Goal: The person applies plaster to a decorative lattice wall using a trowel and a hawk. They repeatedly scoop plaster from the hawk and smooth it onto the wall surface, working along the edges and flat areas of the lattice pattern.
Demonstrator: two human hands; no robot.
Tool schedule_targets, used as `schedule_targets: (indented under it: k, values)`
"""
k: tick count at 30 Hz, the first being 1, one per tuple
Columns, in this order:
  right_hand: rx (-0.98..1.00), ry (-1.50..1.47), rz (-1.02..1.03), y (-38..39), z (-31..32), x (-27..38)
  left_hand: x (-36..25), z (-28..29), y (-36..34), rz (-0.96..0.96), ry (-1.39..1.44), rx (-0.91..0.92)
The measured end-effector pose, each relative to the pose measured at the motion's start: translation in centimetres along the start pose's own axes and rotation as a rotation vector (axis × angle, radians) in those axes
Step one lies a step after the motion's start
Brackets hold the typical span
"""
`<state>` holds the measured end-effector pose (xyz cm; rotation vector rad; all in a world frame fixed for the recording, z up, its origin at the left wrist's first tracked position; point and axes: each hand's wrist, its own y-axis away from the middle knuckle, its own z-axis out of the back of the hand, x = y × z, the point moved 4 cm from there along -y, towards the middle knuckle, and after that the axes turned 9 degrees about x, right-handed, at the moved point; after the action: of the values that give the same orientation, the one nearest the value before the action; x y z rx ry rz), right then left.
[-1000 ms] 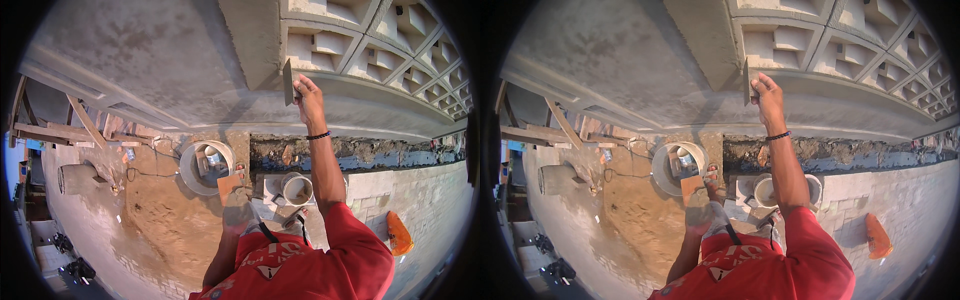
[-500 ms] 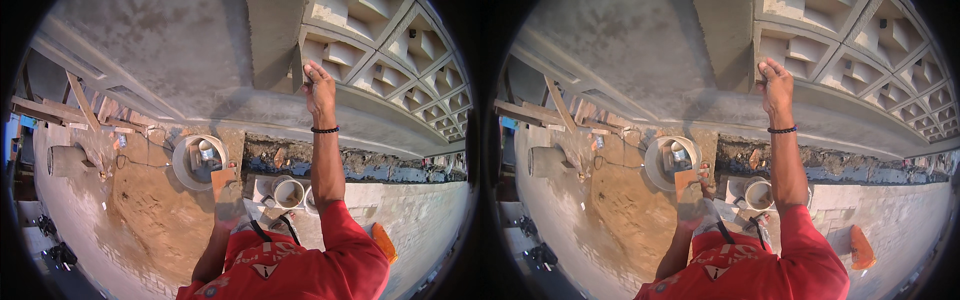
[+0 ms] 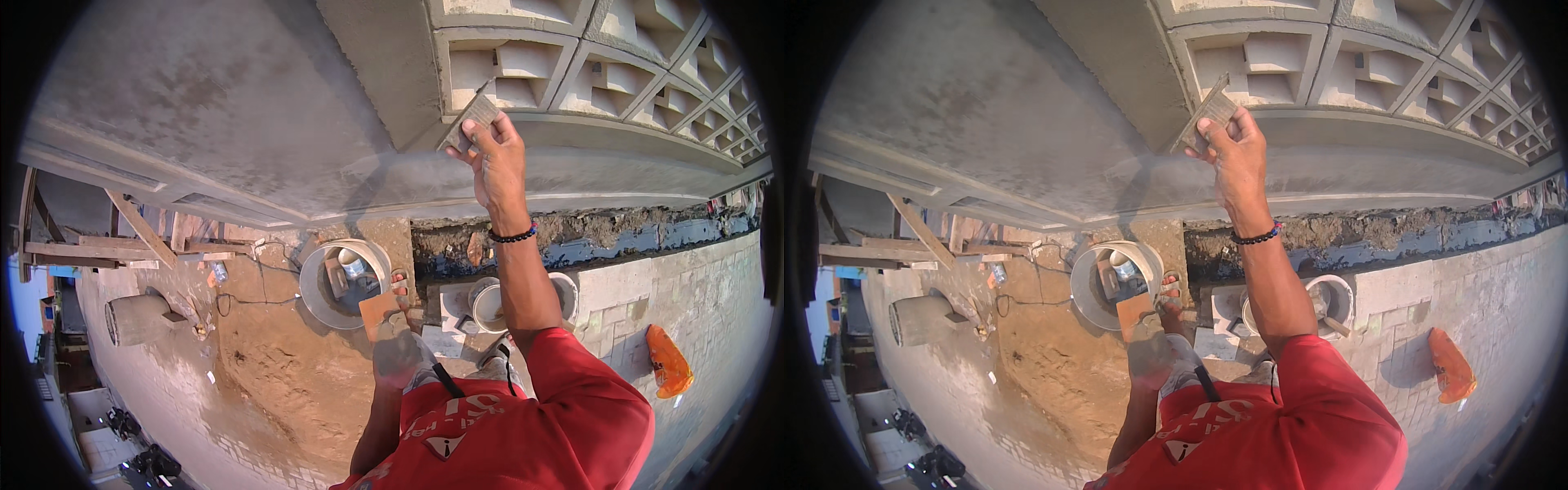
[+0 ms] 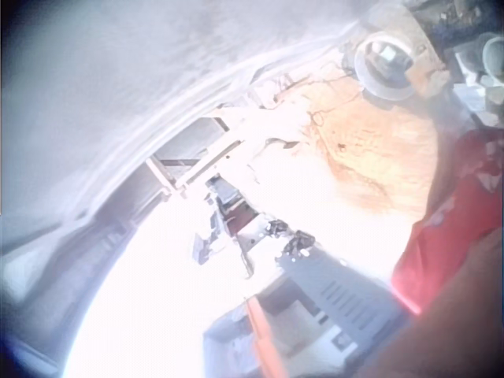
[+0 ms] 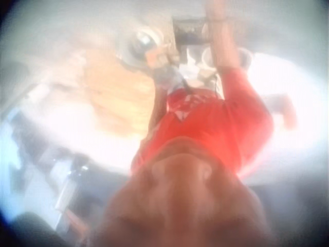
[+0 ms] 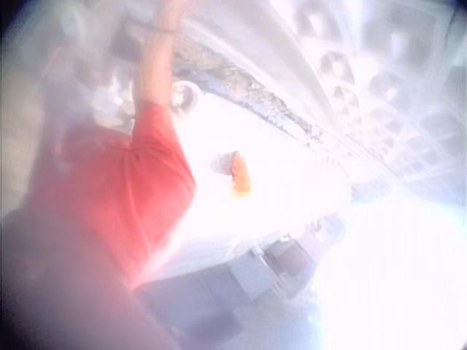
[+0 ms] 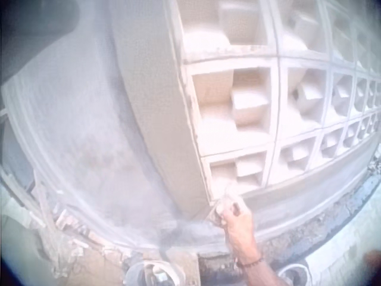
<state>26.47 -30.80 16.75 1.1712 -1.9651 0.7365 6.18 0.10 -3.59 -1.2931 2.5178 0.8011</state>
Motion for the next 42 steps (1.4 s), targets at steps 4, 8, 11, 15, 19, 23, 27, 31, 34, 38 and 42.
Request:
schedule_targets:
  k: [4, 8, 11, 15, 19, 23, 27, 31, 34, 38, 42]
  values:
    - [-0.125, -0.111, -0.077, 1.9, -0.5, -11.5, -1.8, 1.2, 1.9, 0.045, 0.282, 0.074]
    - [-0.283, -0.177, 0.124, -0.2, -2.3, -13.3, -4.6, -1.0, 2.7, 0.03, 0.138, -0.083]
    - [-0.42, -0.054, 0.266, -2.7, -3.5, -12.1, -6.0, -1.0, 2.9, 0.006, 0.072, -0.156]
    - [-0.613, 0.204, 0.097, -4.3, -6.1, -12.2, -6.3, -1.6, 2.6, 0.031, 0.059, -0.155]
    - [-0.403, 0.219, -0.056, -1.3, -8.0, -15.3, -5.5, -2.3, 1.6, 0.071, 0.004, -0.19]
    - [-0.419, -0.162, -0.013, 0.0, -6.6, -11.7, -5.5, -3.1, 1.8, 0.045, -0.048, -0.189]
    - [-0.576, 0.111, 0.13, -2.8, -4.7, -8.6, -5.8, -2.3, 2.2, 0.054, -0.045, -0.182]
    - [-0.522, 0.277, 0.065, -2.2, -7.3, -14.2, -5.5, -1.7, 1.9, 0.098, -0.038, -0.302]
    - [-0.399, 0.129, -0.089, -0.1, -7.5, -15.6, -5.5, -2.8, 2.2, 0.08, -0.046, -0.346]
    - [-0.515, -0.008, 0.096, -1.7, -4.4, -11.8, -5.9, -1.9, 3.0, 0.054, -0.065, -0.227]
    - [-0.519, 0.181, 0.083, -3.3, -5.0, -15.7, -5.6, -0.7, 2.6, 0.091, -0.06, -0.28]
